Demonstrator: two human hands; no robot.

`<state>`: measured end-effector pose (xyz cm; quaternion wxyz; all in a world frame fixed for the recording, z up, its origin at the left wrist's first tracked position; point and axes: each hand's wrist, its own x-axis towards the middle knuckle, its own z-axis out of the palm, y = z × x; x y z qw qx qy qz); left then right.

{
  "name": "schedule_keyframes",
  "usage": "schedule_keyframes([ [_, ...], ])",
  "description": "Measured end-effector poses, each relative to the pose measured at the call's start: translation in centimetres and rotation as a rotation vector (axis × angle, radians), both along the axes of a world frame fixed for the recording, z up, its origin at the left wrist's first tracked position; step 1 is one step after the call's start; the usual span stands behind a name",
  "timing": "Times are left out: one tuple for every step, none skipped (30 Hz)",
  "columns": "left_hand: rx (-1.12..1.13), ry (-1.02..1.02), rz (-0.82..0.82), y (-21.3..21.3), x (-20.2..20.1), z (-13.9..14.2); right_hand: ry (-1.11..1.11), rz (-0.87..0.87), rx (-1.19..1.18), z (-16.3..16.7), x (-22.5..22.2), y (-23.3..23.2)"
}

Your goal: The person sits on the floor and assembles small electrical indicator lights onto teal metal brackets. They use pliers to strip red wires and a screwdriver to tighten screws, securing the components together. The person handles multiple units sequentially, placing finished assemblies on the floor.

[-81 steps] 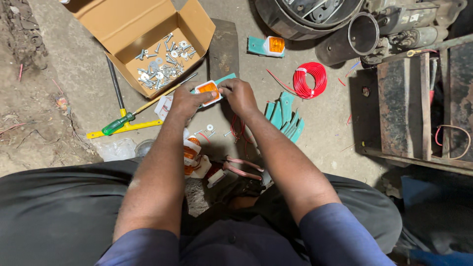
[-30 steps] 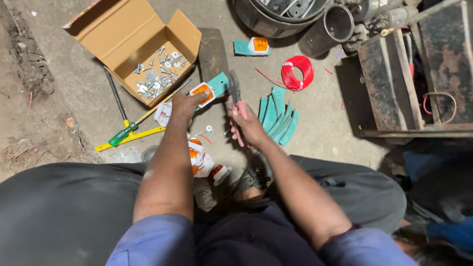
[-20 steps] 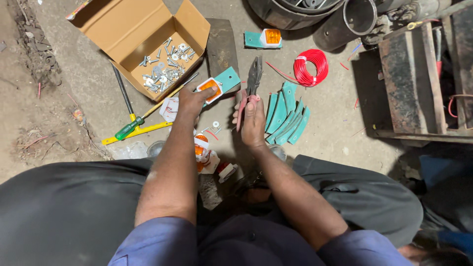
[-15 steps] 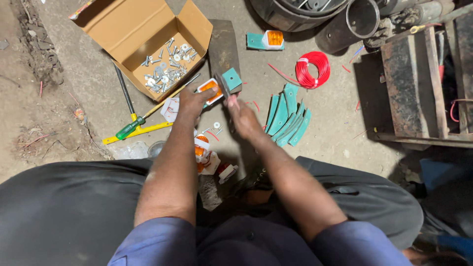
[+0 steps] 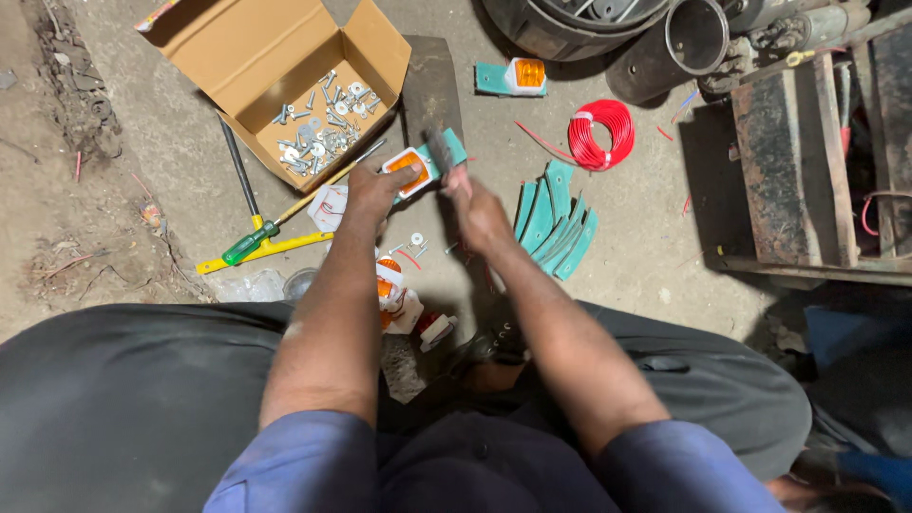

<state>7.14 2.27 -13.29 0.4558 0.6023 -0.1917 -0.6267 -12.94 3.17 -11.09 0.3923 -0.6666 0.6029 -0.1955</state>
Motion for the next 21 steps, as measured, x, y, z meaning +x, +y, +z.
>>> schedule_keyframes([
  [-0.004, -0.009, -0.012, 0.2, 0.0, 0.0, 0.024, -0.071, 0.07, 0.6, 0.1, 0.0],
  [-0.009, -0.024, -0.009, 0.3, 0.0, 0.0, -0.054, -0.178, 0.087, 1.1, 0.2, 0.0],
  [-0.009, -0.038, -0.005, 0.4, 0.1, 0.0, -0.132, -0.283, 0.108, 1.4, 0.4, 0.3],
  [-0.003, -0.051, -0.002, 0.4, 0.1, 0.0, -0.208, -0.39, 0.134, 1.8, 0.6, 0.7],
  [-0.007, -0.038, -0.003, 0.5, 0.2, 0.1, -0.171, -0.286, 0.028, 2.2, 0.9, 0.9],
  [-0.016, -0.028, -0.003, 0.6, 0.3, 0.1, -0.138, -0.179, -0.081, 2.4, 1.1, 1.0],
  [-0.024, -0.022, -0.006, 0.6, 0.4, 0.0, -0.108, -0.075, -0.189, 2.6, 1.2, 0.9],
  [-0.03, -0.023, -0.015, 0.7, 0.5, 0.0, -0.041, -0.039, -0.054, 2.6, 1.3, 0.7],
  [-0.035, -0.022, -0.024, 0.9, 0.6, -0.1, 0.028, -0.003, 0.081, 2.6, 1.2, 0.6],
  [-0.039, -0.02, -0.034, 1.1, 0.7, -0.2, 0.096, 0.033, 0.218, 2.5, 1.2, 0.6],
  [-0.048, -0.004, -0.026, 1.3, 0.8, -0.3, 0.079, -0.012, 0.162, 2.4, 0.9, 1.1],
  [-0.05, 0.012, -0.02, 1.6, 1.0, -0.4, 0.062, -0.059, 0.113, 2.4, 0.6, 2.0],
  [-0.053, 0.029, -0.005, 1.9, 1.1, -0.5, 0.047, -0.097, 0.062, 2.4, 0.4, 3.0],
  [-0.058, 0.025, -0.006, 2.2, 1.1, -0.6, 0.109, -0.109, 0.134, 2.1, 0.1, 4.4],
  [-0.066, 0.02, -0.011, 2.4, 1.1, -0.6, 0.169, -0.125, 0.204, 2.1, -0.2, 6.4],
  [-0.077, 0.015, -0.015, 2.8, 1.0, -0.6, 0.229, -0.14, 0.27, 2.1, -0.5, 8.4],
  [-0.07, 0.01, -0.009, 3.2, 0.9, -0.5, 0.246, -0.09, 0.263, 2.2, -1.0, 10.6],
  [-0.065, 0.004, -0.007, 3.7, 0.7, -0.3, 0.262, -0.044, 0.255, 2.5, -1.6, 12.8],
  [-0.06, 0.0, -0.006, 4.2, 0.4, -0.2, 0.375, 0.046, 0.394, 2.5, -2.1, 14.3],
  [-0.063, 0.002, 0.007, 4.8, 0.2, 0.1, 0.487, 0.137, 0.527, 2.6, -2.4, 15.5],
  [-0.069, 0.004, 0.023, 5.6, 0.0, 0.3, 0.525, 0.194, 0.545, 2.6, -2.6, 16.3],
])
